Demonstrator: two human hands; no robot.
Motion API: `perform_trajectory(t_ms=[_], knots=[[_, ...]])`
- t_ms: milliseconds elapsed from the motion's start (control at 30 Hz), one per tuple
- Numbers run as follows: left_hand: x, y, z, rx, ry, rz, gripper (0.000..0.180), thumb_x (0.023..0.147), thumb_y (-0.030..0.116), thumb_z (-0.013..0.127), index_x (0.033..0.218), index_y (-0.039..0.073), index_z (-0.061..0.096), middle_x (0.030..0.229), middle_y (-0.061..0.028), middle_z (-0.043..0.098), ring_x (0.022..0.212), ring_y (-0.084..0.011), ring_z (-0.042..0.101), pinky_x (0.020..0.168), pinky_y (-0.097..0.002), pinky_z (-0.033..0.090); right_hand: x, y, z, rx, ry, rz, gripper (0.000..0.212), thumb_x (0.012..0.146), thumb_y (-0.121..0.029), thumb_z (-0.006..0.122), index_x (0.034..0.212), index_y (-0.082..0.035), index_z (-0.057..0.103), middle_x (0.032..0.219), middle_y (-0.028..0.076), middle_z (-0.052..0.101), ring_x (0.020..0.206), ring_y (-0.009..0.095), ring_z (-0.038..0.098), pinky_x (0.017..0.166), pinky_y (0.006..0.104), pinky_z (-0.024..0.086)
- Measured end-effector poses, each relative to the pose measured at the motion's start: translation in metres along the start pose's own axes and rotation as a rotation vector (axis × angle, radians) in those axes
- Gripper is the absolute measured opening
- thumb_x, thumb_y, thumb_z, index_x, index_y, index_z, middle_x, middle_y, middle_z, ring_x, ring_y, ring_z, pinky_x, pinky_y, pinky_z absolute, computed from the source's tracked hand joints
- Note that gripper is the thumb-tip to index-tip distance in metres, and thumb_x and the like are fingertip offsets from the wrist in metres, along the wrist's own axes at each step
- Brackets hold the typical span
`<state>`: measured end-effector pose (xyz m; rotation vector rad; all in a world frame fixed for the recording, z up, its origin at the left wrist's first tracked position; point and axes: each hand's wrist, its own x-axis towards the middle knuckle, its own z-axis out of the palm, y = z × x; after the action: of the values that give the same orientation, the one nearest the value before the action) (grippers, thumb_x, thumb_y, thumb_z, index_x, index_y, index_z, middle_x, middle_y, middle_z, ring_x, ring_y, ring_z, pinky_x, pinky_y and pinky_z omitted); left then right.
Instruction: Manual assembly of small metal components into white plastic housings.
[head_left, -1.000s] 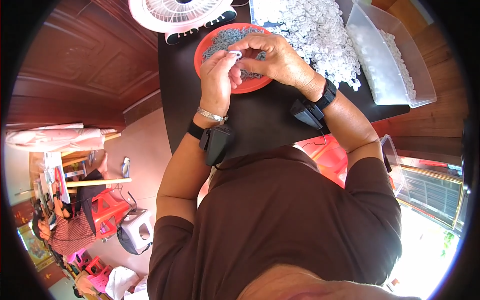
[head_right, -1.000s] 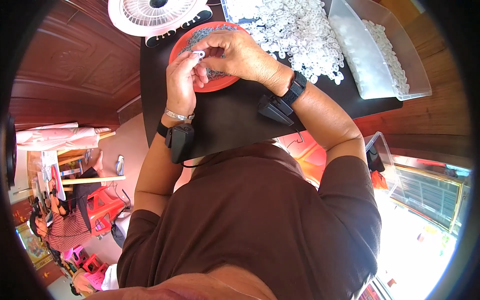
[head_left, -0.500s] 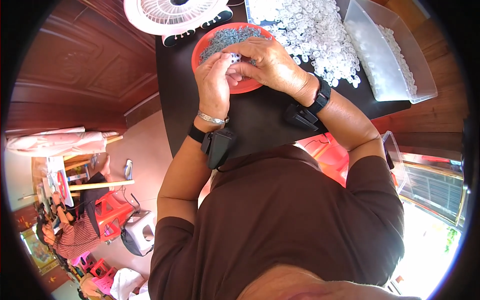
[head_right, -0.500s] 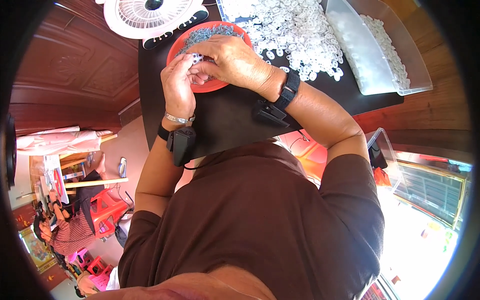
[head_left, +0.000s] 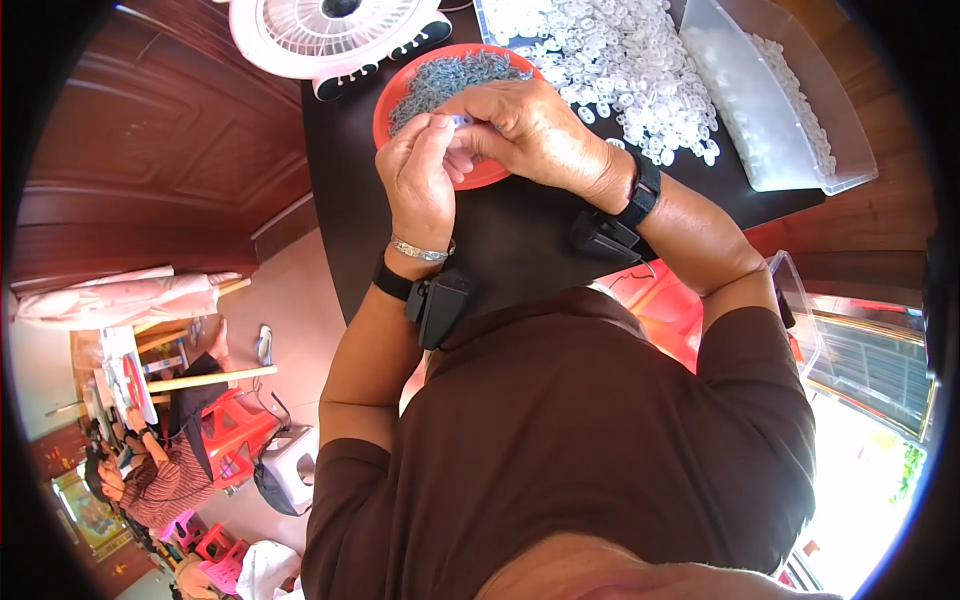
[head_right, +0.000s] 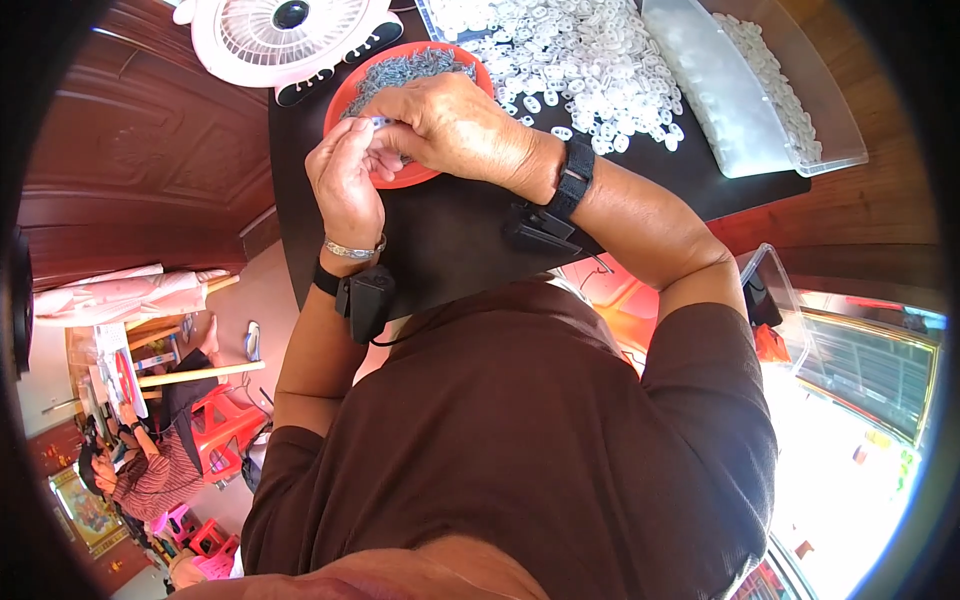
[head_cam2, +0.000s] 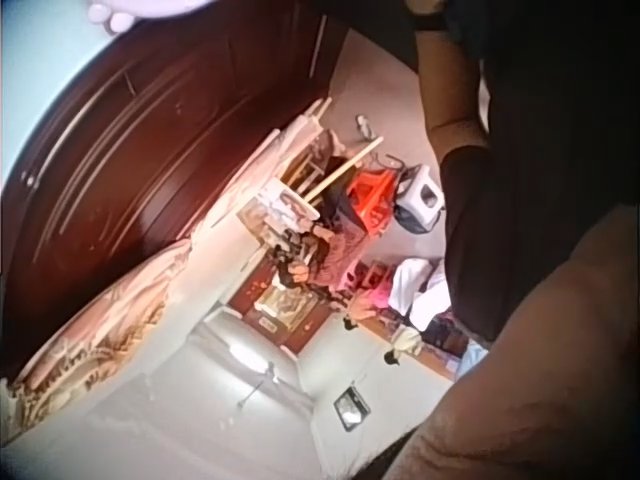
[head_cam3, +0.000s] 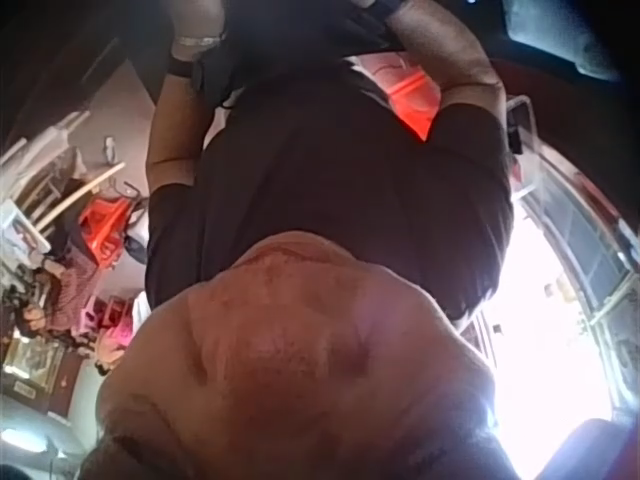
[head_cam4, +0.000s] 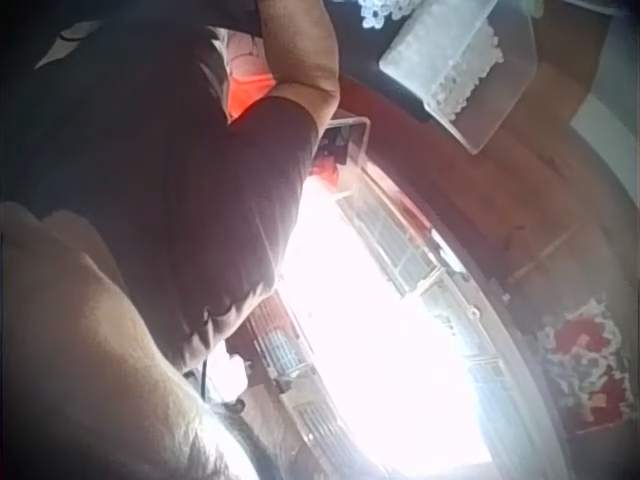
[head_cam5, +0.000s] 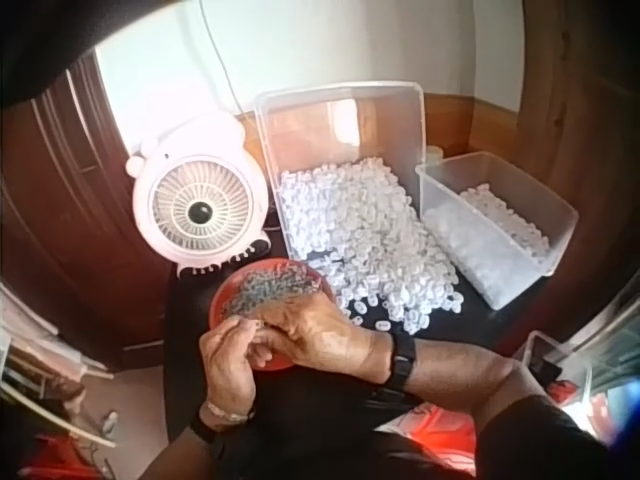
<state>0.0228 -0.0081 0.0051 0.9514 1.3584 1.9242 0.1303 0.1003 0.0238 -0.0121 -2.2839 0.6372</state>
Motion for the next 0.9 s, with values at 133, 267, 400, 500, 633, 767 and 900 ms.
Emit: perform_trajectory(t_ms=[133,267,400,500,633,767,900], knots=[[0.001,-0.003,0.000,0.031,0.003,-0.028,0.025,0.090,0.017,0.050,0.084,-0.005,0.060,0.067,-0.0080,0.060,0.053,-0.0127,0.054,0.051,-0.0217,0.041,-0.001,0.004,0.004,0.093,0.000,0.067,0.018,0.079,-0.012,0.068,0.094,-0.004,0.064,0.079,0.010,0.066,0.073,0.025,0.066,0.064,0.0307,0.051],[0.006,-0.005,-0.001,-0.023,0.008,-0.048,0.024,0.090,0.019,0.052,0.083,-0.002,0.061,0.063,-0.0036,0.057,0.051,-0.0086,0.051,0.047,-0.0192,0.039,0.003,0.004,0.003,0.103,0.037,0.055,0.017,0.075,-0.011,0.068,0.091,-0.007,0.065,0.070,0.010,0.064,0.065,0.028,0.064,0.059,0.0347,0.050],[0.006,-0.004,-0.006,0.034,-0.001,0.015,0.026,0.090,0.020,0.050,0.080,0.000,0.061,0.063,-0.0025,0.055,0.053,-0.0087,0.051,0.048,-0.0200,0.037,0.022,0.014,-0.047,-0.206,0.276,0.135,0.022,0.077,-0.013,0.071,0.097,-0.006,0.068,0.072,0.011,0.066,0.065,0.016,0.065,0.057,0.0271,0.051],[0.010,-0.001,-0.002,-0.023,-0.020,0.001,0.024,0.089,0.017,0.048,0.080,0.000,0.062,0.062,-0.0021,0.055,0.053,-0.0092,0.051,0.048,-0.0204,0.037,0.026,0.024,-0.134,-0.745,0.585,0.287,0.021,0.080,-0.016,0.066,0.093,0.000,0.066,0.076,0.016,0.067,0.064,0.029,0.064,0.057,0.0341,0.050],[0.011,-0.002,-0.004,-0.002,-0.005,-0.007,0.023,0.089,0.016,0.048,0.080,0.000,0.062,0.062,-0.0020,0.054,0.053,-0.0091,0.051,0.048,-0.0204,0.036,0.019,0.029,-0.175,-1.156,0.704,0.186,0.035,0.075,-0.016,0.064,0.109,-0.004,0.061,0.106,0.018,0.063,0.103,0.033,0.056,0.088,0.0402,0.045],[0.015,-0.004,-0.005,0.021,-0.050,-0.031,0.024,0.090,0.019,0.049,0.084,-0.001,0.061,0.065,-0.0037,0.056,0.054,-0.0111,0.052,0.050,-0.0217,0.037,0.006,0.038,-0.148,-0.532,0.250,0.446,0.018,0.078,-0.018,0.063,0.085,-0.002,0.067,0.079,0.017,0.066,0.070,0.030,0.064,0.064,0.0373,0.050],[0.015,-0.004,-0.014,0.036,-0.008,-0.046,0.023,0.089,0.018,0.049,0.084,0.000,0.062,0.065,-0.0034,0.056,0.054,-0.0110,0.052,0.050,-0.0212,0.036,-0.019,0.056,-0.094,-0.366,-0.269,0.474,0.020,0.077,-0.023,0.065,0.087,-0.006,0.067,0.077,0.009,0.067,0.070,0.018,0.064,0.065,0.0299,0.049]])
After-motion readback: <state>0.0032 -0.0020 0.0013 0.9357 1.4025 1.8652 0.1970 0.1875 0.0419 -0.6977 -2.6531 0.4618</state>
